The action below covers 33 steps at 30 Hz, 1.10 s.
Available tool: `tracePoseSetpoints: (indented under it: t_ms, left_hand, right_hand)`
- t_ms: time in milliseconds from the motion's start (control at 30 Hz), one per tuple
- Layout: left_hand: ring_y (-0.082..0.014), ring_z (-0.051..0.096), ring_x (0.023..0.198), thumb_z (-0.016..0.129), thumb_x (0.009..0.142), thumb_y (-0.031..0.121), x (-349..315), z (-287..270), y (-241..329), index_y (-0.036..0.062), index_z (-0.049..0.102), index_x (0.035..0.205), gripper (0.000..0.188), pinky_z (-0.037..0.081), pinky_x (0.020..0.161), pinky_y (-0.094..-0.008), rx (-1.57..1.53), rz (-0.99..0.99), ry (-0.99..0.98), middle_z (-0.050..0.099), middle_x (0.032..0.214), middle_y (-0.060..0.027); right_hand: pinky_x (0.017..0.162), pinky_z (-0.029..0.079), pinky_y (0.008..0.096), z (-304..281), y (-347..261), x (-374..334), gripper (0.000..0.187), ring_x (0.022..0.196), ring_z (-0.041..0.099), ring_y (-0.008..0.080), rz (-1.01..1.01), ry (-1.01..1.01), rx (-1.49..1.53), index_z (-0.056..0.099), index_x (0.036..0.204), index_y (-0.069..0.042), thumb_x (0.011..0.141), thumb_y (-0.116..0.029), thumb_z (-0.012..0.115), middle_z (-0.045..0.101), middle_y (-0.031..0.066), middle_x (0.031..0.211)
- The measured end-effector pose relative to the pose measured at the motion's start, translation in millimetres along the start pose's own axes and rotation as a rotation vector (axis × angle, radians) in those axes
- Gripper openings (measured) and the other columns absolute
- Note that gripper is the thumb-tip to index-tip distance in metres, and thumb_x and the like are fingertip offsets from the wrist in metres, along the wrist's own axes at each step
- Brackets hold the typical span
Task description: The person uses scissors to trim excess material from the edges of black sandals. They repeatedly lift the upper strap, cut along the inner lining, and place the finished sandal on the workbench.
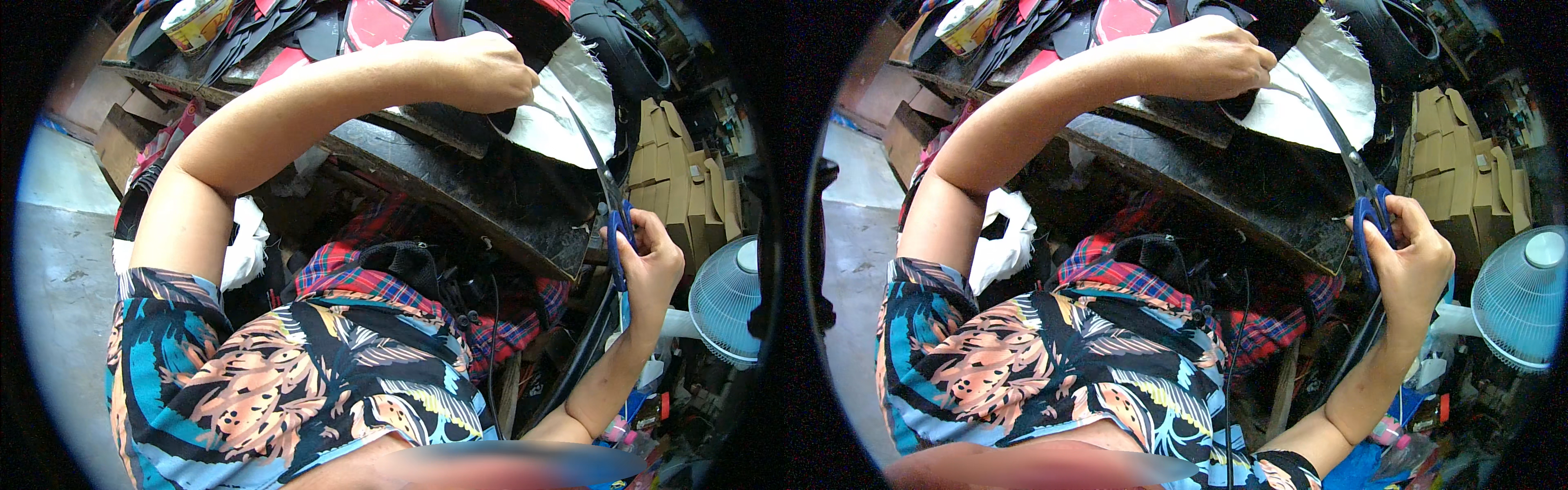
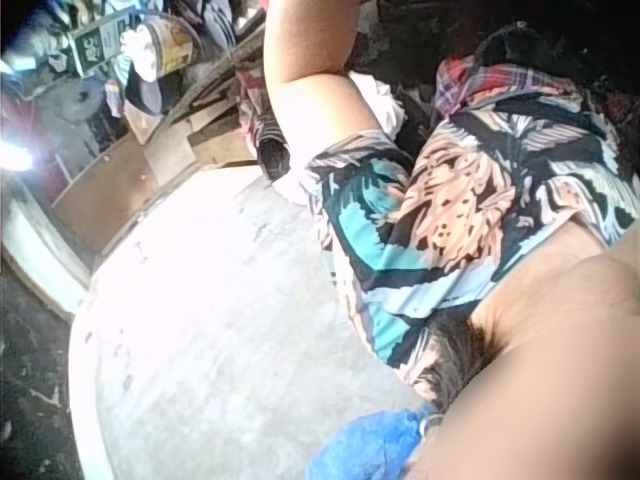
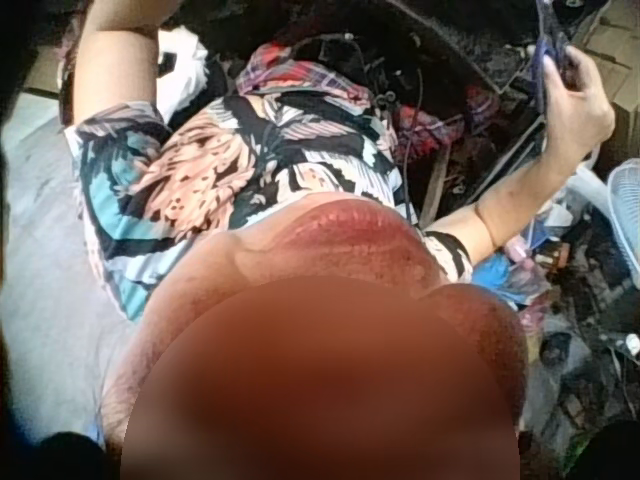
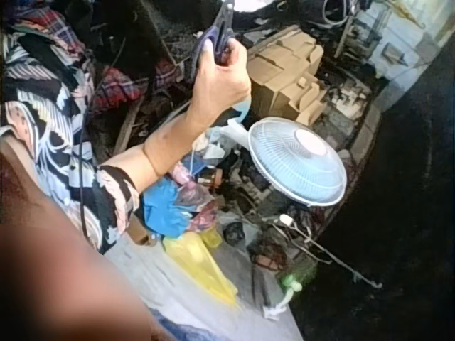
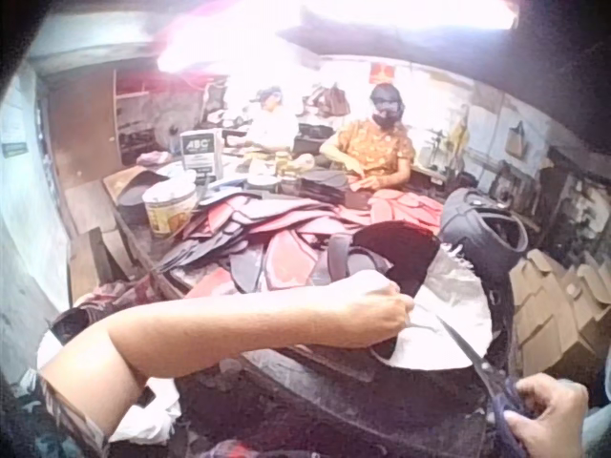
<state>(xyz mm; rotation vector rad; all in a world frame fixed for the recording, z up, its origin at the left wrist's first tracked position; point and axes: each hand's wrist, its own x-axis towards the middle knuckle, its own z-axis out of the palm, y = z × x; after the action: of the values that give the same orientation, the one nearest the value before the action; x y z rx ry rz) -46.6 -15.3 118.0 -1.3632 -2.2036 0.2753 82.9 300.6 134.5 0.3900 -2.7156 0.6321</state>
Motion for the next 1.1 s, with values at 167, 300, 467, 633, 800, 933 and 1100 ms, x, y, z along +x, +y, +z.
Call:
tracePoseSetpoints:
  t_ms: [167, 300, 467, 633, 800, 933, 1100]
  left_hand:
    - [-0.0296, 0.067, 0.084, 0.062, 0.091, 0.011, -9, 17, -13, 0.0006, 0.062, 0.093, 0.011, 0.055, 0.074, -0.0393, -0.095, -0.119, 0.083, 0.059, 0.091, -0.0135]
    - [-0.0309, 0.064, 0.08, 0.061, 0.091, 0.008, -14, 22, -15, 0.0002, 0.058, 0.094, 0.009, 0.054, 0.072, -0.0389, -0.171, -0.162, 0.181, 0.056, 0.091, -0.0135]
    - [-0.0305, 0.062, 0.084, 0.061, 0.088, 0.008, -13, 28, -16, -0.0003, 0.058, 0.093, 0.01, 0.053, 0.074, -0.0378, -0.151, -0.164, 0.132, 0.056, 0.092, -0.0132]
    - [-0.0324, 0.062, 0.085, 0.059, 0.093, 0.011, -11, 23, -15, 0.0007, 0.059, 0.096, 0.011, 0.052, 0.078, -0.0396, -0.088, -0.189, 0.089, 0.056, 0.094, -0.0136]
    - [-0.0364, 0.065, 0.098, 0.067, 0.094, 0.026, -22, -15, -13, 0.0079, 0.061, 0.115, 0.028, 0.053, 0.083, -0.0445, -0.399, -0.21, 0.17, 0.059, 0.111, -0.0138]
    - [-0.0334, 0.068, 0.102, 0.074, 0.087, 0.028, -27, -37, 0, 0.0134, 0.06, 0.133, 0.051, 0.056, 0.083, -0.043, -0.251, -0.193, -0.16, 0.063, 0.121, -0.0101]
    - [-0.032, 0.069, 0.083, 0.066, 0.092, 0.021, -11, -63, -14, 0.0111, 0.066, 0.1, 0.013, 0.054, 0.068, -0.0424, -0.145, -0.198, 0.171, 0.068, 0.093, -0.0086]
  right_hand:
    - [0.057, 0.048, 0.0317, 8, -17, 14, 0.035, 0.058, 0.065, 0.0182, -0.002, -0.078, -0.077, 0.073, 0.099, -0.007, 0.074, -0.029, 0.086, 0.067, 0.0073, 0.065]
    - [0.059, 0.048, 0.0355, 23, -33, 40, 0.043, 0.058, 0.064, 0.0219, -0.099, -0.097, -0.282, 0.074, 0.098, -0.009, 0.075, -0.044, 0.083, 0.065, 0.0079, 0.065]
    - [0.066, 0.054, 0.0429, 24, -44, 52, 0.039, 0.068, 0.072, 0.0312, -0.213, -0.126, -0.402, 0.074, 0.097, -0.01, 0.075, -0.041, 0.082, 0.07, 0.0149, 0.072]
    - [0.06, 0.05, 0.0359, 23, -44, 58, 0.03, 0.06, 0.068, 0.0204, -0.374, -0.099, -0.427, 0.073, 0.091, -0.007, 0.078, -0.033, 0.081, 0.067, 0.0094, 0.066]
    - [0.056, 0.044, 0.0255, 8, -8, 56, 0.023, 0.06, 0.062, 0.0079, -0.034, -0.247, -0.072, 0.071, 0.092, -0.004, 0.085, -0.023, 0.08, 0.065, 0.0017, 0.067]
    - [0.055, 0.038, 0.0188, 56, 23, 32, 0.018, 0.063, 0.054, 0.0017, 0.14, -0.012, 0.751, 0.065, 0.103, -0.001, 0.095, -0.015, 0.072, 0.062, -0.0031, 0.076]
    - [0.055, 0.04, 0.0202, 96, 38, 6, 0.021, 0.061, 0.054, 0.0064, 0.159, 0.27, 1.022, 0.062, 0.108, -0.002, 0.098, -0.02, 0.069, 0.058, -0.0009, 0.074]
